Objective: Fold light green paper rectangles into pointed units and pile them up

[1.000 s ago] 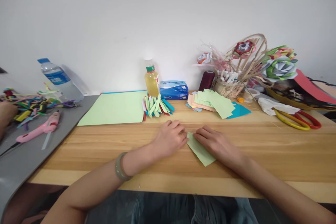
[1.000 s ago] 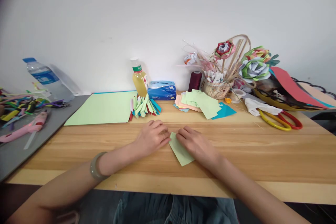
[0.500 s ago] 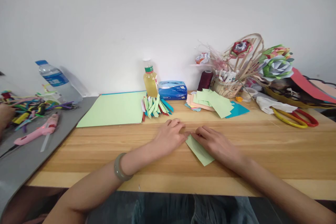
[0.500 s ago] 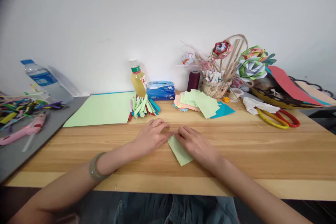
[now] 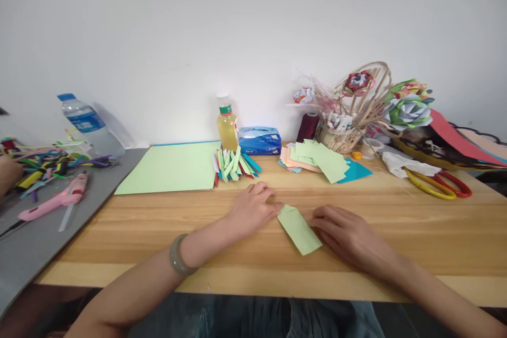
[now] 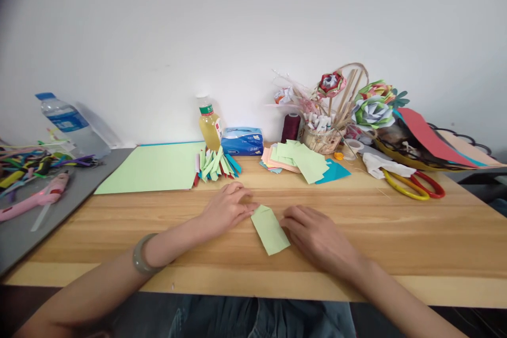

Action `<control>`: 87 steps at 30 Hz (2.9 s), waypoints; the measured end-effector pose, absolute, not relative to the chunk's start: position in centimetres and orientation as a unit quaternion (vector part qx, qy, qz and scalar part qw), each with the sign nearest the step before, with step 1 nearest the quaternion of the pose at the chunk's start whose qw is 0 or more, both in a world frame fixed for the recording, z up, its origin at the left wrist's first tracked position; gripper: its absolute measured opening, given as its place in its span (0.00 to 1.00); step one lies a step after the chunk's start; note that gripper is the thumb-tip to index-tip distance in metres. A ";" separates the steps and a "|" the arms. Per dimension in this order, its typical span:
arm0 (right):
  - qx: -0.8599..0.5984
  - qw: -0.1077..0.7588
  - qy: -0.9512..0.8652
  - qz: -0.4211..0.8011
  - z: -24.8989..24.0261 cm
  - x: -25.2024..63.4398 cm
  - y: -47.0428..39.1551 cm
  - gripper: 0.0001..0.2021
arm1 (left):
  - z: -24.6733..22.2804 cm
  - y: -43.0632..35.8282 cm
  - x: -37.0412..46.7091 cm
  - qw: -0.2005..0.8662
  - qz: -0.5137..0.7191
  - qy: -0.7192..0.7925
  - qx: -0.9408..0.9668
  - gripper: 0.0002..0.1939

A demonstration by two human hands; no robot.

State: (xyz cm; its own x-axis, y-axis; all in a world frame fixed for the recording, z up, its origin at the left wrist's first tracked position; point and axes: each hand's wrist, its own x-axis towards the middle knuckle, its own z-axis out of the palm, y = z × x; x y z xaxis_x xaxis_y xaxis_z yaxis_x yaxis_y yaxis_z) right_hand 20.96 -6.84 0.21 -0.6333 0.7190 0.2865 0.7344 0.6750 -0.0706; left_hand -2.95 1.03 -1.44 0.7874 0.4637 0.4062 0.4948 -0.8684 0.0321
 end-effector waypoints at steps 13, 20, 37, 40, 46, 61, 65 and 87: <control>-0.440 0.158 -0.881 -0.064 -1.2 17.6 -5.6 0.11 | -1.6 -0.1 -3.1 0.079 -0.279 -0.191 -0.938 0.11; -0.460 0.238 -0.845 0.131 -1.4 17.6 -3.7 0.08 | -2.0 -0.4 -3.7 0.083 -0.202 -0.198 -0.956 0.09; -0.557 0.190 -0.779 0.214 -0.6 16.6 -2.1 0.09 | -1.7 -0.7 -3.5 0.078 -0.157 -0.217 -0.960 0.12; -0.575 0.164 -0.773 0.209 -0.4 16.5 -1.9 0.09 | -1.9 -0.6 -3.5 0.065 -0.162 -0.214 -0.961 0.12; -0.574 0.140 -0.782 0.197 -0.2 16.4 -1.8 0.09 | -2.1 -0.2 -3.5 0.046 -0.198 -0.215 -0.955 0.13; -0.589 0.145 -0.777 0.170 -0.5 16.3 -1.7 0.08 | -1.7 -0.3 -3.9 0.000 -0.157 -0.234 -0.959 0.14; -0.575 0.192 -0.781 0.150 -1.2 16.8 -1.8 0.04 | -1.4 -0.4 -3.9 -0.002 -0.155 -0.234 -0.960 0.15; -0.483 0.177 -0.858 0.002 -1.8 13.1 -9.4 0.28 | -0.9 -0.6 -3.7 0.024 -0.144 -0.248 -0.958 0.14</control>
State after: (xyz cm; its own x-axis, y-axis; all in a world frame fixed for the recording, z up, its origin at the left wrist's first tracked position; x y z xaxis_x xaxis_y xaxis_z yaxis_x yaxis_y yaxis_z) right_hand 13.08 -9.38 -1.85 -0.4714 0.8287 0.3017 0.8276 0.5339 -0.1736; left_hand -3.68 -0.60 -0.88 0.8356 0.4675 0.2885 0.4814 -0.8761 0.0253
